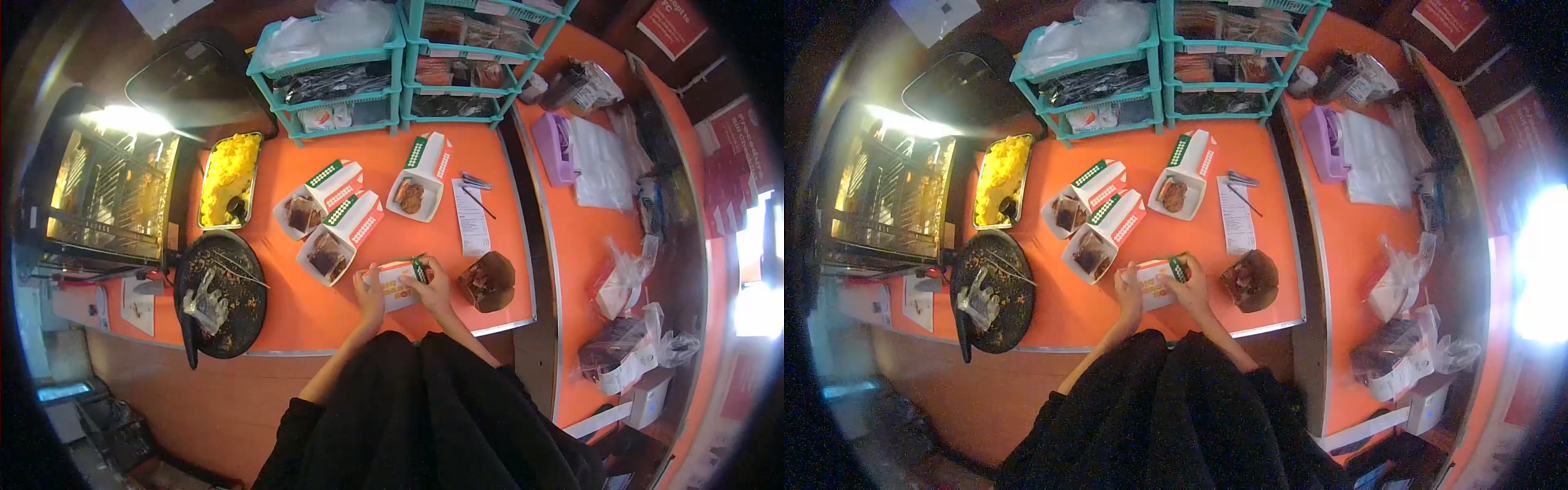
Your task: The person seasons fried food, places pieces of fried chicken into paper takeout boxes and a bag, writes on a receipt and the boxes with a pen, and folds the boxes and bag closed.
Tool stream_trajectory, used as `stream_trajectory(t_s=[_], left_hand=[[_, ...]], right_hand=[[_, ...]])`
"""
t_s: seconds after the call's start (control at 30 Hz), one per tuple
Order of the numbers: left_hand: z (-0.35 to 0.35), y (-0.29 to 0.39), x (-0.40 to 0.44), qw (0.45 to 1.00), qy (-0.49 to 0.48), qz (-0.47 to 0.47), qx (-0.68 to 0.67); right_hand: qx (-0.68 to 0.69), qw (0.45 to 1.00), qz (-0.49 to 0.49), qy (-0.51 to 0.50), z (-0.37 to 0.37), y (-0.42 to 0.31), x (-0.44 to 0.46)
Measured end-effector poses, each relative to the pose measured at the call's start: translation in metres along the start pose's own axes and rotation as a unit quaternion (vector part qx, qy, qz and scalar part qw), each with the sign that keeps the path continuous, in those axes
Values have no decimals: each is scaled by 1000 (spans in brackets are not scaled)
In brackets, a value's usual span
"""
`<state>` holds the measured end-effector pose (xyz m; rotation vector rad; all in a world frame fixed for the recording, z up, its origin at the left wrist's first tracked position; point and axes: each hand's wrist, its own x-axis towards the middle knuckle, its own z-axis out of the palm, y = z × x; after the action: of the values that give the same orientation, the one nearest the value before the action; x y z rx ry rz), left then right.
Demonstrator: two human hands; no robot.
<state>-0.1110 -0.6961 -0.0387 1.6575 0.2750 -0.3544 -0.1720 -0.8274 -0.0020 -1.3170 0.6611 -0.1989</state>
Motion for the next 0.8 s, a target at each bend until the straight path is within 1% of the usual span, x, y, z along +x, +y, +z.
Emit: stream_trajectory(t_s=[0.03, 0.07, 0.1, 0.13, 0.17, 0.2, 0.27, 0.3, 0.33, 0.37, 0.4, 0.43, 0.47, 0.5, 0.53, 0.57, 0.6, 0.63, 0.67, 0.7, 0.73, 0.77, 0.8], left_hand=[[-2, 2, 0, 999, -13, -15, -48], [-3, 8, -2, 999, -15, -14, -43], [-2, 13, -3, 997, -17, -25, -66], [-1, 19, -4, 995, -18, -37, -91], [0, 18, -3, 995, -20, -37, -89], [-1, 16, -1, 995, -10, -33, -95], [-4, 14, -1, 995, -4, -29, -99], [-6, 13, -4, 992, -11, -7, -128], [-8, 13, -5, 987, -19, 16, -157], [-11, 16, -8, 987, -22, 17, -156], [-15, 18, -12, 987, -39, 97, -118], [-21, 20, -16, 980, -56, 175, -80], [-27, 24, -20, 980, -56, 174, -79], [-35, 28, -24, 958, -117, 260, -16], [-42, 32, -28, 921, -177, 343, 46], [-49, 35, -29, 921, -178, 342, 47], [-58, 36, -30, 877, -207, 415, 124], [-65, 37, -32, 821, -233, 480, 200], [-69, 37, -33, 822, -234, 479, 203], [-73, 38, -33, 808, -240, 492, 219], [-75, 39, -32, 793, -245, 506, 235], [-75, 40, -31, 793, -243, 506, 236], [-75, 40, -33, 817, -234, 479, 221]], right_hand=[[11, 1000, 4, -25, -1, 0, 0], [23, 999, 8, -49, 0, -1, -1], [27, 999, 8, -46, 1, -3, -1], [-136, 988, -75, -5, 0, -5, -1], [-296, 942, -154, 35, -1, -7, 0], [-294, 943, -153, 37, -2, -9, 2], [-404, 889, -208, 56, -3, -11, 3], [-403, 890, -207, 59, -3, -5, 2], [-355, 910, -207, 45, 0, 0, 2], [-307, 929, -206, 31, 2, 2, 3], [-306, 929, -207, 33, -1, 3, 6], [-268, 938, -212, 58, -5, 4, 7], [-229, 946, -215, 81, -9, 5, 7], [-229, 946, -212, 82, -12, 7, 13], [-307, 926, -192, 106, -15, 7, 26], [-382, 899, -172, 130, -16, 6, 35], [-382, 899, -171, 130, -11, -3, 34], [-530, 825, -121, 152, -2, -10, 29], [-661, 728, -69, 168, 4, -14, 27], [-660, 729, -69, 167, 1, -6, 33], [-618, 776, -45, 120, -4, 5, 43], [-572, 817, -22, 72, -8, 12, 52], [-572, 817, -20, 70, -6, -4, 49]])
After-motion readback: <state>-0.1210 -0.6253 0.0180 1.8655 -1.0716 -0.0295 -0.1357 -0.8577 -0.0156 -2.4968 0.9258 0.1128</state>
